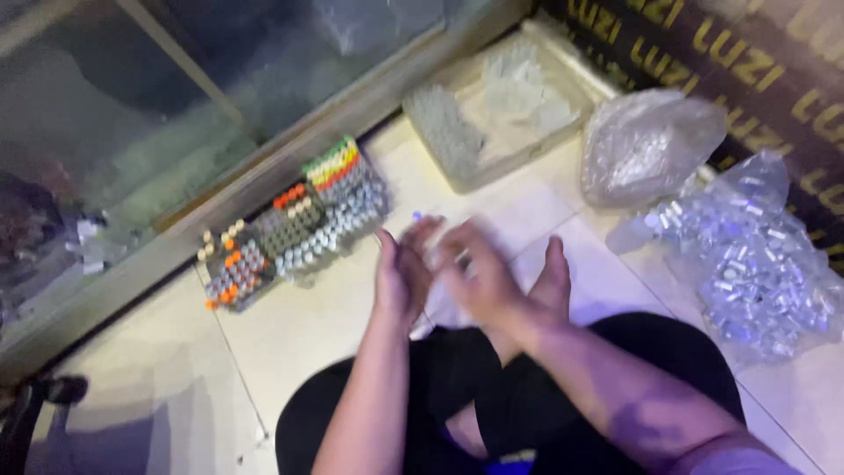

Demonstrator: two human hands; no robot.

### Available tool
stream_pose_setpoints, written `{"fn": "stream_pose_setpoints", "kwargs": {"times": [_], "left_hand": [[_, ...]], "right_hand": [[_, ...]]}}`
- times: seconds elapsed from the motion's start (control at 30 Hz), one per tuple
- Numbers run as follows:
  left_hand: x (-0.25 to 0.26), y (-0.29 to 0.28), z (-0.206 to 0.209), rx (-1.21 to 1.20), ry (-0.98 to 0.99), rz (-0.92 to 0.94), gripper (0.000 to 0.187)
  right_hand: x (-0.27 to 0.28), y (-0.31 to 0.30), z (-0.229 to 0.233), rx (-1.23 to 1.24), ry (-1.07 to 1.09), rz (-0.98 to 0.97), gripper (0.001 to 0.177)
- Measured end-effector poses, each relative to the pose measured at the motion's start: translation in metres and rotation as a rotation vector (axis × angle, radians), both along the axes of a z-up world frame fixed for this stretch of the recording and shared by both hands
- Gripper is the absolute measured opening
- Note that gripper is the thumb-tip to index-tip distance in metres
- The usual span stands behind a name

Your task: Assembling perfume sample vials by attaching sprayer caps and organizing them in a rack.

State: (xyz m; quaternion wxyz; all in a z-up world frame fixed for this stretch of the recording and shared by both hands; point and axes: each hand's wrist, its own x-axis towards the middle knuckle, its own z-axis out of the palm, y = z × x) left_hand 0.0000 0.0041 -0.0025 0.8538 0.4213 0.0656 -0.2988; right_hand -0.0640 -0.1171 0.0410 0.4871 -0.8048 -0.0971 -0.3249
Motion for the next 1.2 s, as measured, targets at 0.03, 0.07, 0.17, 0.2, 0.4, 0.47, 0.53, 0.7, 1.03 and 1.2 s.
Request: {"fn": "stream_pose_setpoints", "kwargs": {"times": [0.03,0.07,0.17,0.2,0.4,0.47,0.53,0.7,1.03,1.2], "left_hand": [[-0.006,-0.009,0.008,-0.036,0.054,-0.023,0.091],[0.003,-0.012,0.005,-0.040,0.037,-0.034,0.091],[0.005,0.001,-0.015,0.007,-0.021,-0.049,0.098],[0.009,0.006,-0.020,0.010,-0.029,-0.042,0.100],[0.001,-0.005,-0.002,-0.089,0.003,-0.096,0.106],[0.007,0.001,-0.019,-0.067,0.009,-0.088,0.106],[0.011,0.009,-0.017,-0.122,0.011,-0.066,0.098],[-0.004,-0.003,0.020,-0.104,0.017,-0.107,0.111],[0.007,-0.001,-0.016,-0.092,-0.022,-0.012,0.101],[0.002,-0.005,-0.003,-0.095,-0.048,0.011,0.106]], "right_hand": [[0.005,0.011,-0.009,-0.057,-0.010,0.090,0.023],[0.009,0.000,-0.008,-0.061,-0.026,0.079,0.023],[-0.008,-0.011,-0.005,0.165,0.140,0.087,0.041],[-0.017,-0.012,0.006,-0.022,0.164,-0.174,0.034],[0.002,0.004,0.003,0.021,0.089,0.068,0.021],[-0.011,-0.005,0.006,0.125,0.140,0.082,0.029],[-0.025,-0.010,0.017,-0.056,0.149,-0.304,0.015],[-0.008,-0.002,0.012,0.067,0.160,0.082,0.026],[-0.001,-0.019,-0.010,0.341,0.366,0.132,0.032],[-0.009,0.011,0.000,0.211,0.490,-0.181,0.010]]}}
